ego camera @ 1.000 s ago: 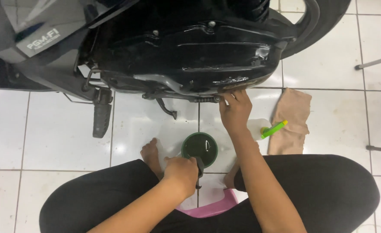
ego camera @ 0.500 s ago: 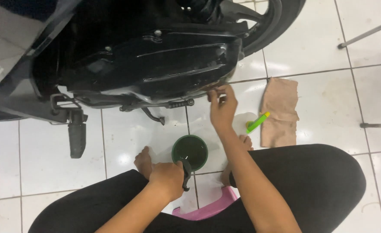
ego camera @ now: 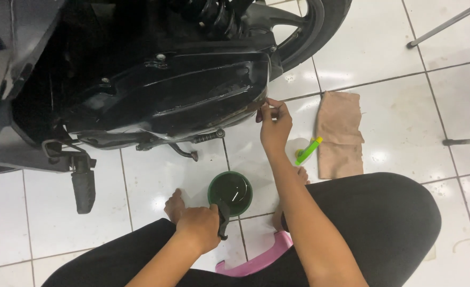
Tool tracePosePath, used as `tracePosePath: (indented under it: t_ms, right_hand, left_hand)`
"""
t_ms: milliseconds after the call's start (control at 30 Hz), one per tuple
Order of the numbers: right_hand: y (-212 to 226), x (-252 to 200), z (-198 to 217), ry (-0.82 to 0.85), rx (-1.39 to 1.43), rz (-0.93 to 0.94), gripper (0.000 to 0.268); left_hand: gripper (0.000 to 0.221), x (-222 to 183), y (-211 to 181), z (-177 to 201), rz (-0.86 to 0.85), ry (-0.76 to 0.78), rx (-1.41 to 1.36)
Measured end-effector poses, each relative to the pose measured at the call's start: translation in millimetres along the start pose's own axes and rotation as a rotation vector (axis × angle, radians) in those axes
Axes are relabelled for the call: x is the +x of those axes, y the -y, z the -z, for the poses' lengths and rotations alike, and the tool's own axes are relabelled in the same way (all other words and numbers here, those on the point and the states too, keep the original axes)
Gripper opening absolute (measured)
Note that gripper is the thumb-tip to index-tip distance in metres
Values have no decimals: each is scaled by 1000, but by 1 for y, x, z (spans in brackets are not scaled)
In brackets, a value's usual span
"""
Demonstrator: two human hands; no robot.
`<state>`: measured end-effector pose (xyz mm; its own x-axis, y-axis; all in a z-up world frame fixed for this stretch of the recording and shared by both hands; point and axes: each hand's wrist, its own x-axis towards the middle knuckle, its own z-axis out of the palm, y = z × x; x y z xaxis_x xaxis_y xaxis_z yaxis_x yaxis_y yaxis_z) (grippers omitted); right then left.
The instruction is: The person sits on the floor and cleans the lower side of a black motorcycle. They dip a cloth into a green cup of liquid and wipe the motorcycle's bodywork and engine area. A spray bottle and a pink basin are visible on the floor nearby.
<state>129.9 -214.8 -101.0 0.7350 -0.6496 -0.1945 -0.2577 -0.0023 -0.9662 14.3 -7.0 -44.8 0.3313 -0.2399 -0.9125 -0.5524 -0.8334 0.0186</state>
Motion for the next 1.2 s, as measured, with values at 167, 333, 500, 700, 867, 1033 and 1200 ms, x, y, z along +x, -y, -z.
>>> tracePosePath:
  t_ms: [167, 333, 500, 700, 867, 1033, 1200]
  right_hand:
    - [24, -28, -11, 73, -75, 206, 7]
    - [21, -29, -13, 59, -299, 305, 12]
    - [13, 0, 0, -22, -117, -71, 14]
    - [9, -18, -10, -73, 71, -242, 29]
    - [21, -48, -23, -79, 120, -23, 8]
    - [-6, -23, -26, -182, 112, 29, 12]
    - [-18, 5, -19, -91, 208, -429, 31]
  left_hand:
    - [45, -1, -3, 6, -1, -4, -38]
    - [44, 2, -5, 5, 7, -25, -29]
    - [48, 0, -1, 0, -11, -31, -45]
    - [46, -7, -2, 2, 4, -23, -52]
    - [50, -2, -4, 1, 1, -9, -9]
    - [49, -5, -2, 7, 13, 38, -47]
    - [49, 3, 2, -4, -9, 8, -26]
